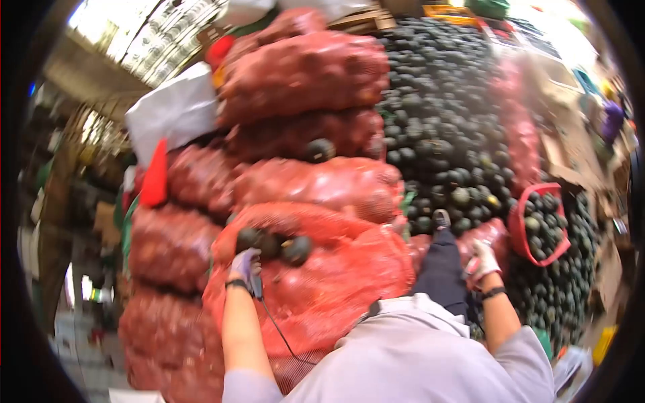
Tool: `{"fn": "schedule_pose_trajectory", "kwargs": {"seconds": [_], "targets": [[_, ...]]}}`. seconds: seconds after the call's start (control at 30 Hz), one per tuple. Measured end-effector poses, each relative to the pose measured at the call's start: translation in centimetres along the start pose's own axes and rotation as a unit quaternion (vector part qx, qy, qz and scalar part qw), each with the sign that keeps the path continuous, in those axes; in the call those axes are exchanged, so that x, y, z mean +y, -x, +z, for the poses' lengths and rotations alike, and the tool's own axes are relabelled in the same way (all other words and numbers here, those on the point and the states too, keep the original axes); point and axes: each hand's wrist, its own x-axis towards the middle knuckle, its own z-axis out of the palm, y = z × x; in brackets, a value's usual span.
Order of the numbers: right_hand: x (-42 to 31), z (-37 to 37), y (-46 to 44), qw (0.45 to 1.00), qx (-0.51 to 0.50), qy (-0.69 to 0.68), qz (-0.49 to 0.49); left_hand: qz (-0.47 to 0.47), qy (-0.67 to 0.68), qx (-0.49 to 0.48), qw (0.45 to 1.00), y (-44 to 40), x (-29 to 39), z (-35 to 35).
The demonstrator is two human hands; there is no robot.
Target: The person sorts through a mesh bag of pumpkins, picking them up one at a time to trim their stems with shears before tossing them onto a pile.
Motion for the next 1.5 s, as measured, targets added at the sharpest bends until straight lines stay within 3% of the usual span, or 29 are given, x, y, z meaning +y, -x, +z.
{"fn": "schedule_pose_trajectory", "kwargs": {"seconds": [0.03, 0.07, 0.13, 0.2, 0.27, 0.3, 0.33, 0.37, 0.4, 0.43, 0.57, 0.6, 0.63, 0.67, 0.73, 0.8, 0.9, 1.0, 1.03, 1.13, 1.2, 1.27, 1.33, 1.5], "targets": [[0.9, -2.6, -2.2, 0.998, -0.014, -0.050, 0.030, 0.077, -0.203, 0.078, 0.973, -1.1, 0.5, -2.8], [1.5, -4.0, -3.4, 0.998, 0.048, -0.044, -0.005, 0.143, -0.403, 0.139, 0.893, -3.5, 0.6, -5.6], [1.4, -5.7, -2.8, 0.994, 0.092, -0.045, -0.029, 0.234, -0.206, 0.341, 0.887, -9.8, 0.3, -13.0], [2.1, -8.3, -3.1, 0.991, 0.121, -0.019, -0.055, 0.453, -0.272, 0.480, 0.700, -7.0, 3.6, -12.1], [2.0, -9.3, -1.9, 0.988, 0.151, -0.002, -0.019, 0.419, -0.206, 0.390, 0.794, -1.3, 5.9, -8.3], [1.8, -8.8, -0.9, 0.987, 0.159, -0.011, -0.008, 0.256, -0.095, 0.216, 0.938, 1.0, 6.8, -5.6], [1.7, -8.1, 0.3, 0.985, 0.169, -0.022, 0.003, 0.198, -0.155, 0.212, 0.944, 2.2, 7.0, -3.0], [1.3, -7.0, 1.6, 0.984, 0.174, -0.029, 0.010, 0.138, -0.253, 0.251, 0.924, -2.3, 4.7, -2.8], [1.6, -7.4, 1.2, 0.987, 0.160, -0.024, 0.010, 0.198, -0.156, 0.227, 0.941, -7.7, 0.8, -2.2], [2.1, -8.0, 0.7, 0.989, 0.147, -0.019, 0.010, 0.212, -0.155, 0.298, 0.918, -8.5, -0.2, -0.1], [2.5, -7.4, -0.1, 0.986, 0.163, -0.004, -0.028, 0.149, -0.159, 0.430, 0.876, -4.8, 1.7, 5.6], [2.1, -6.7, 0.1, 0.986, 0.164, 0.008, -0.041, 0.158, 0.002, 0.335, 0.929, -2.8, 2.0, 6.7], [1.4, -5.7, 0.6, 0.988, 0.147, 0.021, -0.043, 0.164, 0.161, 0.231, 0.945, -0.5, 1.8, 7.5], [0.9, -4.4, 1.0, 0.989, 0.141, 0.022, -0.043, 0.170, 0.313, 0.118, 0.927, 1.7, 1.8, 8.1], [-0.4, -0.7, 2.3, 0.991, 0.123, 0.018, -0.047, 0.115, 0.500, -0.147, 0.846, 6.0, 1.5, 9.6], [-2.4, 4.4, 5.7, 0.997, 0.049, 0.031, -0.057, 0.161, 0.578, -0.322, 0.732, 10.8, 1.8, 13.3], [-3.3, 8.0, 6.2, 0.987, -0.065, 0.084, -0.117, 0.185, 0.598, -0.361, 0.692, 15.3, 2.0, 17.0], [-4.1, 12.9, 8.3, 0.970, -0.112, 0.137, -0.169, 0.170, 0.593, -0.335, 0.712, 18.0, 2.2, 19.0], [-4.4, 14.3, 9.5, 0.968, -0.134, 0.113, -0.180, 0.144, 0.616, -0.391, 0.669, 18.4, 2.2, 19.3], [-4.2, 15.7, 11.8, 0.968, -0.163, 0.096, -0.165, 0.013, 0.581, -0.333, 0.742, 19.2, 0.6, 20.8], [-3.2, 15.4, 11.4, 0.965, -0.184, 0.108, -0.153, -0.017, 0.581, -0.362, 0.729, 18.5, -1.6, 22.3], [-2.9, 15.4, 12.0, 0.961, -0.197, 0.126, -0.146, -0.050, 0.640, -0.449, 0.622, 18.6, -2.1, 22.9], [-2.9, 15.6, 13.2, 0.953, -0.193, 0.172, -0.160, -0.057, 0.619, -0.500, 0.603, 19.3, -1.8, 23.4], [-4.4, 16.0, 17.2, 0.921, -0.332, 0.164, -0.120, -0.029, 0.576, -0.613, 0.539, 18.9, -0.1, 25.0]]}}
